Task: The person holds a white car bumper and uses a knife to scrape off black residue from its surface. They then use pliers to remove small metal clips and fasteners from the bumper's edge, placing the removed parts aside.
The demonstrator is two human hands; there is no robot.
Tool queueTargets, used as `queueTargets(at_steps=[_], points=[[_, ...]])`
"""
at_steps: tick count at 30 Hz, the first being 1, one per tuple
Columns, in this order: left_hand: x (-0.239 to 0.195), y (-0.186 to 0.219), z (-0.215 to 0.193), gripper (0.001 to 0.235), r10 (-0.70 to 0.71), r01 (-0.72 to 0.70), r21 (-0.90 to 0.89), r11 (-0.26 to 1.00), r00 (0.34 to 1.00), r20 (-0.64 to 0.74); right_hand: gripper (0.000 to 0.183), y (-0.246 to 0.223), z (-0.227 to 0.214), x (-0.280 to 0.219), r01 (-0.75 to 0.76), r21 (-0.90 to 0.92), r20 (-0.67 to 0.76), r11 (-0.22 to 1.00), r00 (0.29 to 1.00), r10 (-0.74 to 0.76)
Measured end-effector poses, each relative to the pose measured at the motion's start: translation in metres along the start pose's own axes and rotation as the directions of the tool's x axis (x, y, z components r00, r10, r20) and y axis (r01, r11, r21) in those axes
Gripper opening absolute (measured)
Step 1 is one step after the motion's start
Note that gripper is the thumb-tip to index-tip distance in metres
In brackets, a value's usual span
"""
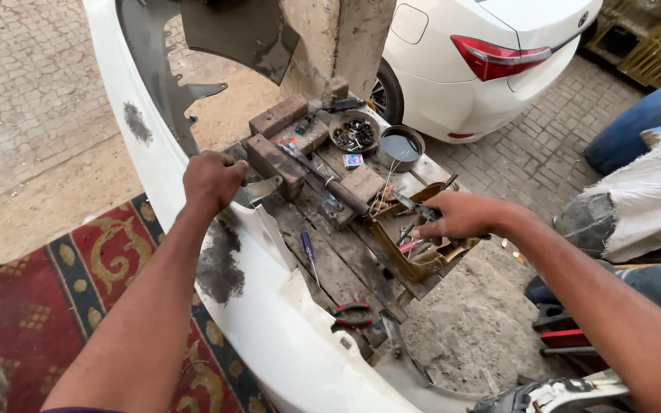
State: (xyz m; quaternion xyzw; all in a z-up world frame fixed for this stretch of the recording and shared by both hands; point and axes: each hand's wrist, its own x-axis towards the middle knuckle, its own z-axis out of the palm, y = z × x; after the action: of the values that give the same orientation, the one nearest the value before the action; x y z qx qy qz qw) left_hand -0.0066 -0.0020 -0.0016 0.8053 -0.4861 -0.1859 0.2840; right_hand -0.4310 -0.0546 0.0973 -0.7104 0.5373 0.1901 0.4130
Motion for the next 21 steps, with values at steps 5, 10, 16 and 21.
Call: queueTargets(at_steps=[5,10,16,21], points=[[0.002,-0.003,0.003,0.028,0.005,-0.005,0.014,1.000,1.000,-0.010,0.028,0.006,0.002,0.009,-0.001,0.010,0.002,1.000,1.000,0.001],[0.005,-0.006,0.004,0.028,0.003,-0.003,0.013,1.000,1.000,-0.001,0.031,0.004,0.002,0.003,-0.003,0.028,0.002,1.000,1.000,0.003],[0.004,-0.004,0.002,0.027,-0.003,0.003,0.007,1.000,1.000,0.002,0.030,-0.005,0.000,-0.006,-0.003,0.036,-0.006,0.999,1.000,0.003],[0.001,-0.003,-0.002,0.027,0.003,-0.003,-0.013,1.000,1.000,0.002,0.035,-0.002,0.002,-0.005,0.008,0.066,-0.013,0.998,1.000,-0.007]])
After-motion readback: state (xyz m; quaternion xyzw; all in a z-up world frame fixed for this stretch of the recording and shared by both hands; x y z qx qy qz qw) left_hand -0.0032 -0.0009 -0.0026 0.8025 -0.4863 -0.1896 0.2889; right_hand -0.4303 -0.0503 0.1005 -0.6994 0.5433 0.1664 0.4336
